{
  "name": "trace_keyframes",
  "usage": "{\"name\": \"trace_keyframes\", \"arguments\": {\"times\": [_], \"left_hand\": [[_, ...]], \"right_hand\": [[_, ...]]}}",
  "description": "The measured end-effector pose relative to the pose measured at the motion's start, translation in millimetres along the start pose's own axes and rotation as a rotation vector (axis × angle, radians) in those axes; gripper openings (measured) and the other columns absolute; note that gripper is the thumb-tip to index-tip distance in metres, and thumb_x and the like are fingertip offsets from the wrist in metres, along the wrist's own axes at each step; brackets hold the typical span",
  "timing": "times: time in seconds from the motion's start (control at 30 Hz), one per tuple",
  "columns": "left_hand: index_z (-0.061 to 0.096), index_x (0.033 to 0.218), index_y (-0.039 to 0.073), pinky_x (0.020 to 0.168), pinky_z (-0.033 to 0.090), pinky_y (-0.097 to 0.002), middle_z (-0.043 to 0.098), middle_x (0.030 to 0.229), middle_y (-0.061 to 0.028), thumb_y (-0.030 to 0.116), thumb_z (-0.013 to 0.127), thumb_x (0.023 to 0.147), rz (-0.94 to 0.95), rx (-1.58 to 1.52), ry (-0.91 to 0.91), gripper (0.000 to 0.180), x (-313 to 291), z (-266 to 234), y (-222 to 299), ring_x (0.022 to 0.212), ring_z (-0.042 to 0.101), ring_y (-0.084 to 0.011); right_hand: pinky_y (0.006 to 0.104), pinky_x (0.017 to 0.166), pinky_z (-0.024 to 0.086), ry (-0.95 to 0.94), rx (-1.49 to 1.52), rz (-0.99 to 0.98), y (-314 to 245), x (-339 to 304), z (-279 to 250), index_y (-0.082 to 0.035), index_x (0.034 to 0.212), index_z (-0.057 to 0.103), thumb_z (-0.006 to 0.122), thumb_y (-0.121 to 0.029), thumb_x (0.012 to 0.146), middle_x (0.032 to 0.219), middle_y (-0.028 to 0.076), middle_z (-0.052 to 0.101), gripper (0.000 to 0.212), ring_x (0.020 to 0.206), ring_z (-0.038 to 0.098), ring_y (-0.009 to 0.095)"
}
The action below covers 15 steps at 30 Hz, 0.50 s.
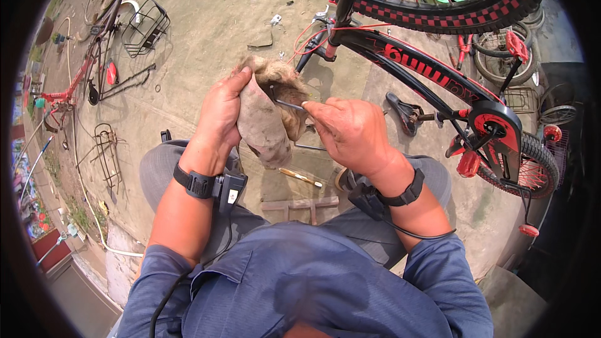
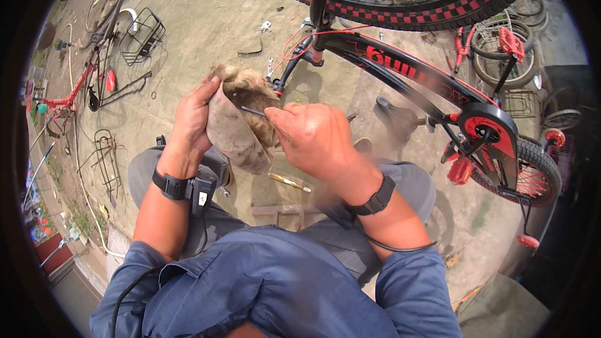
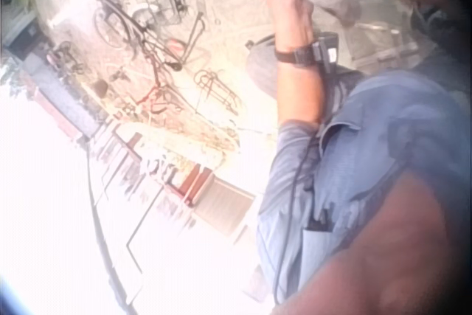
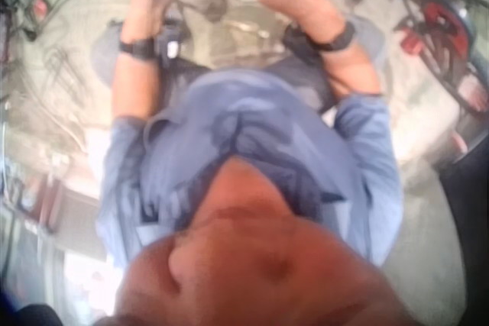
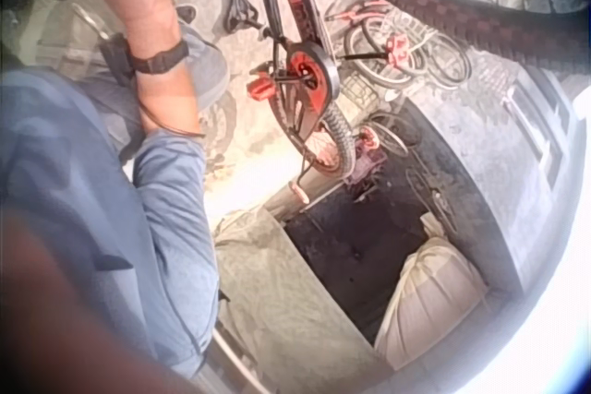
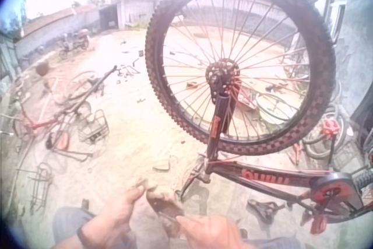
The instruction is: The person repeatedly inserts a thin metal rod into a small green multi-hole block, then wipes the rod with a cloth. The person repeats this cycle several times, handling the rod and block with both hands.
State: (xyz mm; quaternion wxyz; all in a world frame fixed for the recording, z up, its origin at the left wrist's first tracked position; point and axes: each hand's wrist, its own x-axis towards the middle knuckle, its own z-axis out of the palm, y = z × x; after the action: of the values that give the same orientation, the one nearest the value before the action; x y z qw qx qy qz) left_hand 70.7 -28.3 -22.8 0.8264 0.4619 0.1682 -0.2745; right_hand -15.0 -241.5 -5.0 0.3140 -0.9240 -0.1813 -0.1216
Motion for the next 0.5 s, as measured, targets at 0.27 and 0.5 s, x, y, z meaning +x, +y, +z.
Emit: {"name": "trace_keyframes", "arguments": {"times": [0.27, 0.5], "left_hand": [[0.062, 0.124, 0.001, 0.08, 0.056, -0.0309, 0.071, 0.101, -0.0061, 0.025, 0.06, 0.103, 0.06, 0.064, -0.155, 0.032, -7, -6, -12, 0.087, 0.068, -0.0154], [0.066, 0.122, 0.003, 0.081, 0.052, -0.025, 0.069, 0.102, 0.001, 0.021, 0.06, 0.104, 0.207, 0.317, -0.253, 0.026, -9, -8, -16, 0.089, 0.062, -0.0074]], "right_hand": [[0.0388, 0.055, 0.049, 0.077, 0.039, 0.001, 3, 2, 1, -0.005, 0.103, 0.072, 0.07, 0.001, 0.08, 0.074, 0.01, 0.063, 0.024, 0.065, 0.064, 0.03], [0.0361, 0.061, 0.052, 0.046, 0.532, 0.188, 5, -2, 12, 0.0, 0.106, 0.072, 0.067, 0.0, 0.088, 0.083, 0.015, 0.069, 0.019, 0.072, 0.068, 0.029]]}}
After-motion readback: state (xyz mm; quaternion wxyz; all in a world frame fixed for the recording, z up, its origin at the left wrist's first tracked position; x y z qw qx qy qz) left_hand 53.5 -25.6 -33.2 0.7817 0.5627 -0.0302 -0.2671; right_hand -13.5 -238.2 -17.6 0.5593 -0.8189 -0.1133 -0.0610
